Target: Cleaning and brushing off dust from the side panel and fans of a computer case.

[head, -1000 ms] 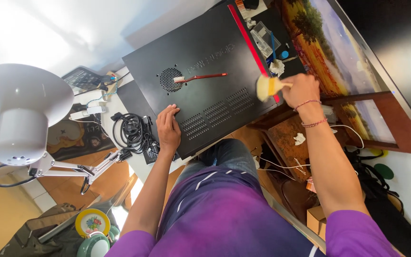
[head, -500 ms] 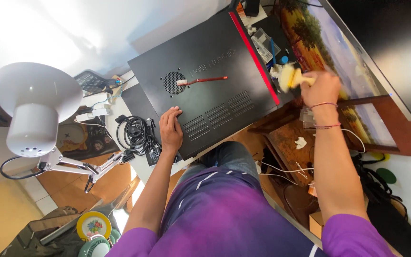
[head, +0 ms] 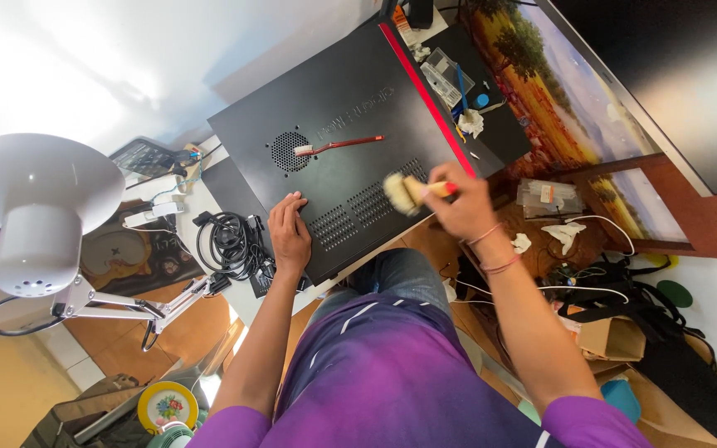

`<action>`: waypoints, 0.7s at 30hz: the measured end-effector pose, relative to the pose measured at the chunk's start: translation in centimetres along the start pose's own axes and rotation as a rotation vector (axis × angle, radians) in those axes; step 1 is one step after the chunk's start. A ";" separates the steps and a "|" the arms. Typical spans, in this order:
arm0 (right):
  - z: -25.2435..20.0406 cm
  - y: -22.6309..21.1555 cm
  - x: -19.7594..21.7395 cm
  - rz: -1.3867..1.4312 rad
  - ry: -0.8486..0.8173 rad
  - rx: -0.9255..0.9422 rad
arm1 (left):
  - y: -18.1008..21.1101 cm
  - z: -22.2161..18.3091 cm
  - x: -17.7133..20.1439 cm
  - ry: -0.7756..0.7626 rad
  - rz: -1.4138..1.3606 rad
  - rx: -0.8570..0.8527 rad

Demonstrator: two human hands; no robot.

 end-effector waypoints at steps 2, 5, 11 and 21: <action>-0.5 -0.3 -3.3 0.100 -0.104 -0.160 | 0.0 0.0 -0.1 -0.007 0.006 0.008; -1.4 0.1 -7.0 0.171 -0.298 -0.241 | 0.1 0.0 -0.1 -0.018 0.020 0.019; 0.1 10.0 -0.3 -0.024 -0.274 -0.434 | 0.1 -0.1 -0.3 -0.028 0.023 0.020; -0.3 5.0 5.2 0.018 -0.056 -0.116 | 0.0 0.0 -0.1 -0.023 0.013 0.006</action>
Point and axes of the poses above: each hand's wrist, its own z-axis towards the middle knuckle, its own x-axis out of the back of the hand, y = z × x, the point moved 7 cm from there along z, towards the middle knuckle, and after that the axes turned 4 degrees about z, right-handed, at the moved point
